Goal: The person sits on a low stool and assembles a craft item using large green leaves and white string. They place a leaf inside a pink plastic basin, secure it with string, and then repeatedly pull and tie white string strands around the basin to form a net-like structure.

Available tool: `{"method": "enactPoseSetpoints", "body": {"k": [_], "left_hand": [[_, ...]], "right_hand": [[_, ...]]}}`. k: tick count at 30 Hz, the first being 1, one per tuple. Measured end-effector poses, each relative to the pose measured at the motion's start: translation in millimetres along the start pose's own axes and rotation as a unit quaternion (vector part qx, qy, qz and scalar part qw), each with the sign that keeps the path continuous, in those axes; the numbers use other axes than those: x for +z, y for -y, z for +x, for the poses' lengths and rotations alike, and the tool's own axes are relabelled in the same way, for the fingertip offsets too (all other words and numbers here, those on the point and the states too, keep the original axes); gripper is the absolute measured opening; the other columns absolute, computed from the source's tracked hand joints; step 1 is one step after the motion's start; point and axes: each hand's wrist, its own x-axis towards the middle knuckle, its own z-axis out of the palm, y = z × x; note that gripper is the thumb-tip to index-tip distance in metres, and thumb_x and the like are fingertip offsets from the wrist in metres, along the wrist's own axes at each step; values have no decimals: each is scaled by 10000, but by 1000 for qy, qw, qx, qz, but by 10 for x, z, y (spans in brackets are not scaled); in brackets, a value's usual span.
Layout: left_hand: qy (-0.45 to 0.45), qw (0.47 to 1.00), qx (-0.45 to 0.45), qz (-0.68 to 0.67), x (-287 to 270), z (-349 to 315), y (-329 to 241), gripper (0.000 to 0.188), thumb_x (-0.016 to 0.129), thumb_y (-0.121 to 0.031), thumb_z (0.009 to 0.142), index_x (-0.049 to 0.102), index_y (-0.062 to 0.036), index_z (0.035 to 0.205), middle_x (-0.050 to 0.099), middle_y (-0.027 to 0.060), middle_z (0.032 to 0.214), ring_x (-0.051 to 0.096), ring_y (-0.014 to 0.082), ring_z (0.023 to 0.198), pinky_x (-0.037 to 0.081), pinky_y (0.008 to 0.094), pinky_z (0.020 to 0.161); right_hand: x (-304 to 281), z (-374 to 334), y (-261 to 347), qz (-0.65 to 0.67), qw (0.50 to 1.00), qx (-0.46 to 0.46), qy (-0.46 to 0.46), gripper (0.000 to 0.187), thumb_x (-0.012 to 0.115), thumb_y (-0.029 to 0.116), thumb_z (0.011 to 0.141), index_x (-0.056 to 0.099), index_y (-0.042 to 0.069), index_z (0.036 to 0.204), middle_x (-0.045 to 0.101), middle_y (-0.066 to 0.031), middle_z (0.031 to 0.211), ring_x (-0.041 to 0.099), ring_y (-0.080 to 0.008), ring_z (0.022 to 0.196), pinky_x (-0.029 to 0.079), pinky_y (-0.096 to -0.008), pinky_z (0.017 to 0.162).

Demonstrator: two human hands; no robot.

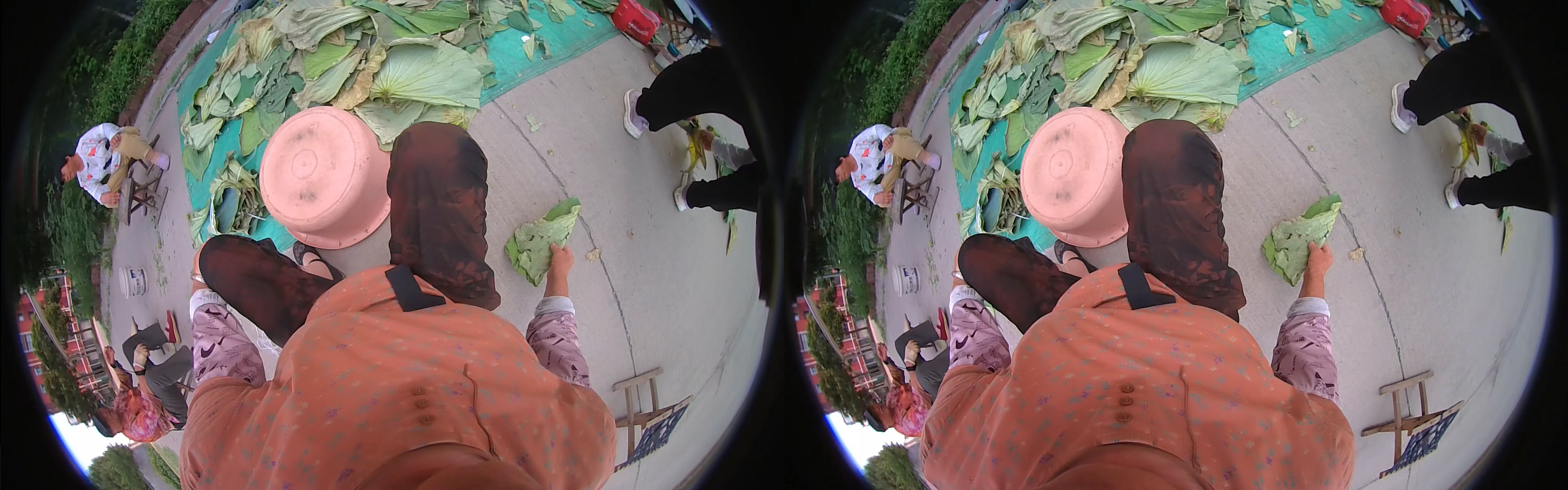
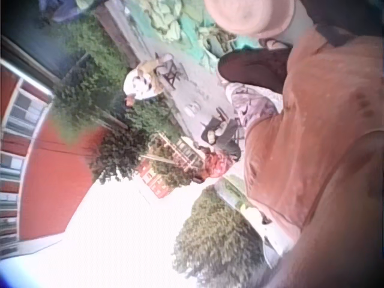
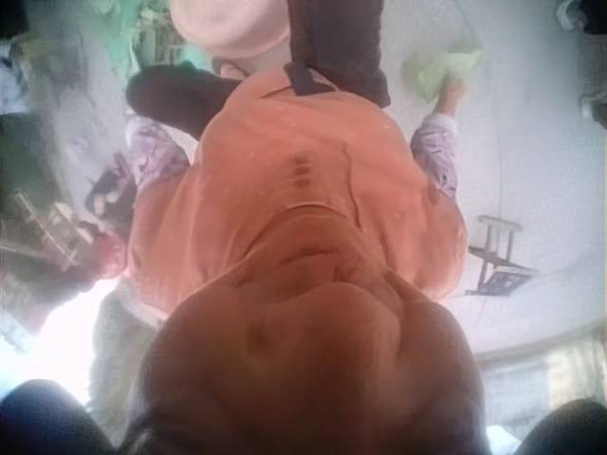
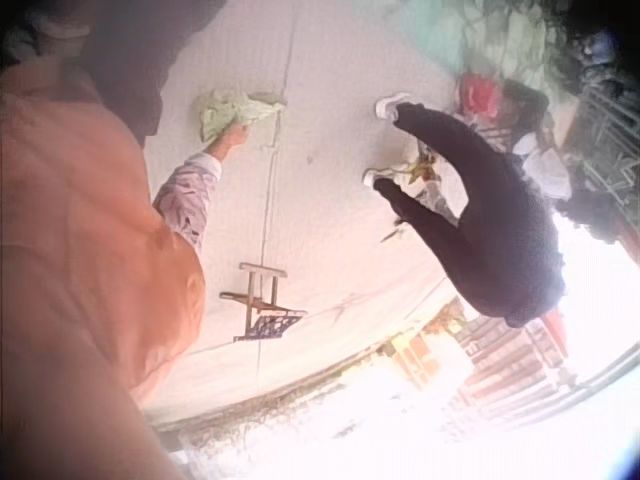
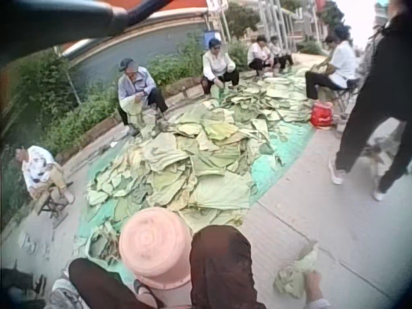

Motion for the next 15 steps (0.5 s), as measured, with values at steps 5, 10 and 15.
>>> {"method": "enactPoseSetpoints", "body": {"k": [5,10,15], "left_hand": [[-59,995,42,-64,-721,-178,0,313,490,-303,875,592,-11,917,609,64,801,566,158,685,467,279,641],[-128,983,86,-103,-1474,-314,-27,313,485,-294,880,599,-3,898,612,66,781,568,156,669,472,271,631],[-153,980,96,-79,-2210,-121,-84,317,481,-286,885,607,4,879,614,68,761,571,154,653,477,263,621]], "right_hand": [[85,296,545,-128,979,-152,38,266,586,118,682,613,-28,904,635,-101,796,595,-181,689,469,-314,651],[1039,378,2251,-187,936,-262,141,271,554,105,704,598,-31,935,628,-94,787,580,-154,715,459,-300,662],[2621,321,4566,-117,879,-413,208,404,635,214,710,578,-21,1034,618,-135,937,570,-177,839,434,-290,740]]}}
